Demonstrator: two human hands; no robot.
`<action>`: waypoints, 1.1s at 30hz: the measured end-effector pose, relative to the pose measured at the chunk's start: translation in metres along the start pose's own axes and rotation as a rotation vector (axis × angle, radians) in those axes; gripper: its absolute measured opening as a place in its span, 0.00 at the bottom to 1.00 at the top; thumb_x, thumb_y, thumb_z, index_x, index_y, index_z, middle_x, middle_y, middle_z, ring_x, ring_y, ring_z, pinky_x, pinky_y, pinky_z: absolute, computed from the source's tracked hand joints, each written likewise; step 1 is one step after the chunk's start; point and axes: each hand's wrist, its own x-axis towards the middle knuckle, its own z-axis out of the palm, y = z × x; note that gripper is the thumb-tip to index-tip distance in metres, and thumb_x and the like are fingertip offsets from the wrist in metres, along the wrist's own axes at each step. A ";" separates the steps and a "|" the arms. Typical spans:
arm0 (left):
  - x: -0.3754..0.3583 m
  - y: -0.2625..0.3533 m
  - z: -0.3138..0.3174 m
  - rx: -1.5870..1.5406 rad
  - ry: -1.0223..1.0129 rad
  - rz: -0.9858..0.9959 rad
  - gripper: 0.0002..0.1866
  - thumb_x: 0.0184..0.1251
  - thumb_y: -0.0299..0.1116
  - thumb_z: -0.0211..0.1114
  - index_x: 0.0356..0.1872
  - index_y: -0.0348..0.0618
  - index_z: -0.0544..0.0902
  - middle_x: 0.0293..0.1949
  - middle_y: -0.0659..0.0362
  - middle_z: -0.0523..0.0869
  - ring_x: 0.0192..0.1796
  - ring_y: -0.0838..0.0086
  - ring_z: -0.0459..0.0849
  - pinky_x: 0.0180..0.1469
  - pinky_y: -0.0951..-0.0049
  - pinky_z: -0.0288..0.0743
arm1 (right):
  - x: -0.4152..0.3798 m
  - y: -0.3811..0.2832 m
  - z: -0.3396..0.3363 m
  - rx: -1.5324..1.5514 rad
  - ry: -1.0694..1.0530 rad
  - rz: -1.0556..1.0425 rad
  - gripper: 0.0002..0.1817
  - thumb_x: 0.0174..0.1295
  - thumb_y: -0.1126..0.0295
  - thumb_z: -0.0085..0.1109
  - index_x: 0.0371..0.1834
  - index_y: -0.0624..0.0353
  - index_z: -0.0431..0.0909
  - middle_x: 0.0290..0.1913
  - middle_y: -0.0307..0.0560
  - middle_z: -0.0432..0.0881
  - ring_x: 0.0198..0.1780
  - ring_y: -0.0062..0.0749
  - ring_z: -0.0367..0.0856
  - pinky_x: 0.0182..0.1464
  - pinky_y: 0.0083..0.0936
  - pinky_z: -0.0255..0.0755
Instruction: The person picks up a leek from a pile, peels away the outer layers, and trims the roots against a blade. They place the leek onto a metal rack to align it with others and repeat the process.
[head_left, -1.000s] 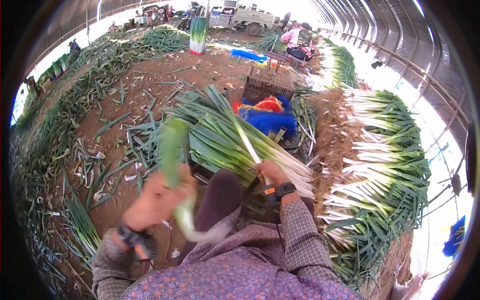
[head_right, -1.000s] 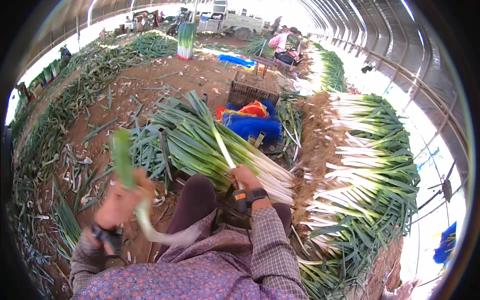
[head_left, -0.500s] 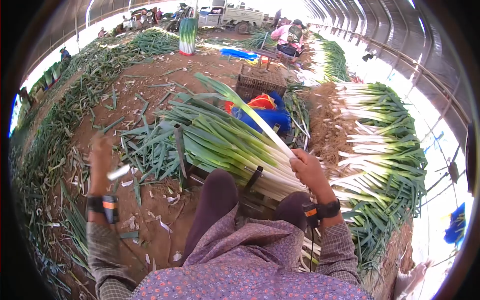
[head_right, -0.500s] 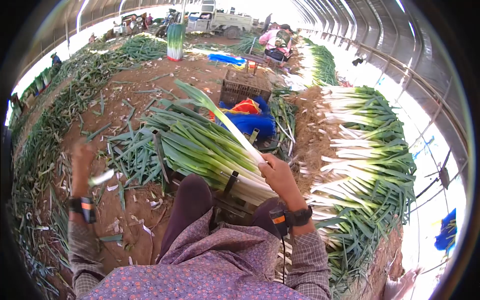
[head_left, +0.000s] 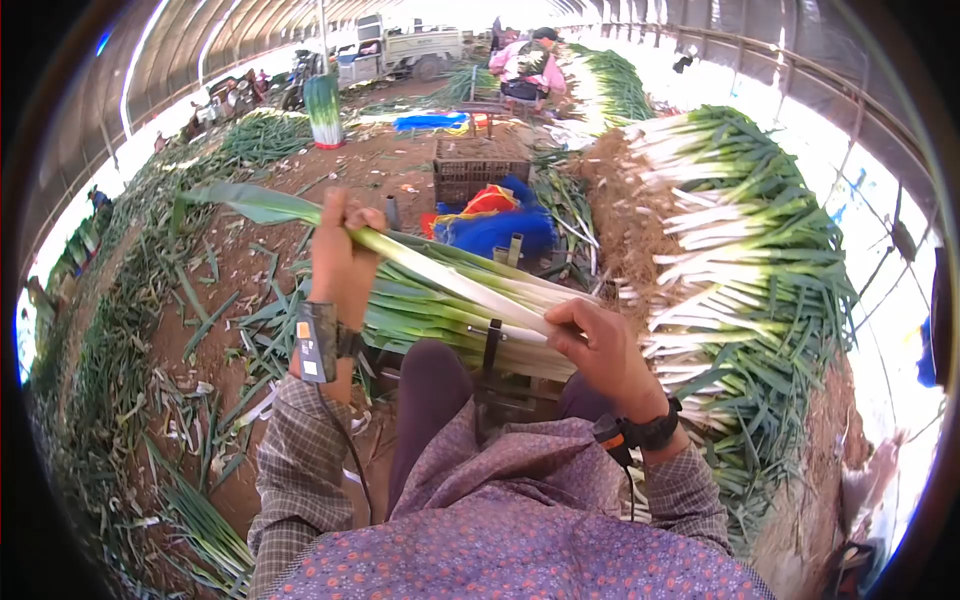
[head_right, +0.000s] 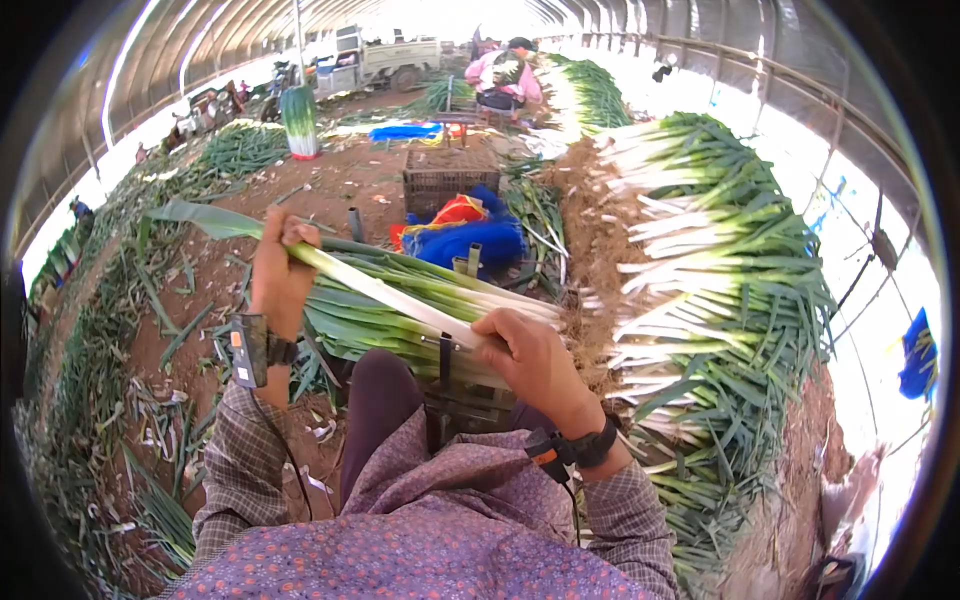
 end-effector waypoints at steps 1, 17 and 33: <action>0.004 0.006 0.000 0.010 -0.024 0.005 0.10 0.75 0.35 0.57 0.33 0.43 0.70 0.21 0.67 0.67 0.22 0.82 0.65 0.30 0.78 0.74 | -0.003 0.005 -0.004 -0.019 0.002 -0.027 0.12 0.55 0.73 0.65 0.42 0.64 0.78 0.38 0.50 0.83 0.40 0.41 0.83 0.42 0.29 0.75; -0.019 0.046 0.044 -0.288 -0.663 -0.174 0.16 0.73 0.40 0.57 0.41 0.33 0.77 0.20 0.67 0.63 0.17 0.84 0.62 0.19 0.82 0.64 | -0.025 0.002 0.008 0.722 -0.120 0.247 0.10 0.57 0.70 0.67 0.35 0.58 0.74 0.31 0.30 0.75 0.32 0.12 0.71 0.34 0.15 0.67; -0.026 0.042 0.039 -0.207 -0.860 -0.147 0.13 0.74 0.38 0.55 0.40 0.35 0.74 0.20 0.64 0.66 0.15 0.81 0.64 0.17 0.79 0.65 | -0.028 0.022 0.055 1.209 -0.229 0.693 0.05 0.67 0.69 0.57 0.37 0.58 0.74 0.28 0.33 0.77 0.23 0.13 0.75 0.24 0.13 0.73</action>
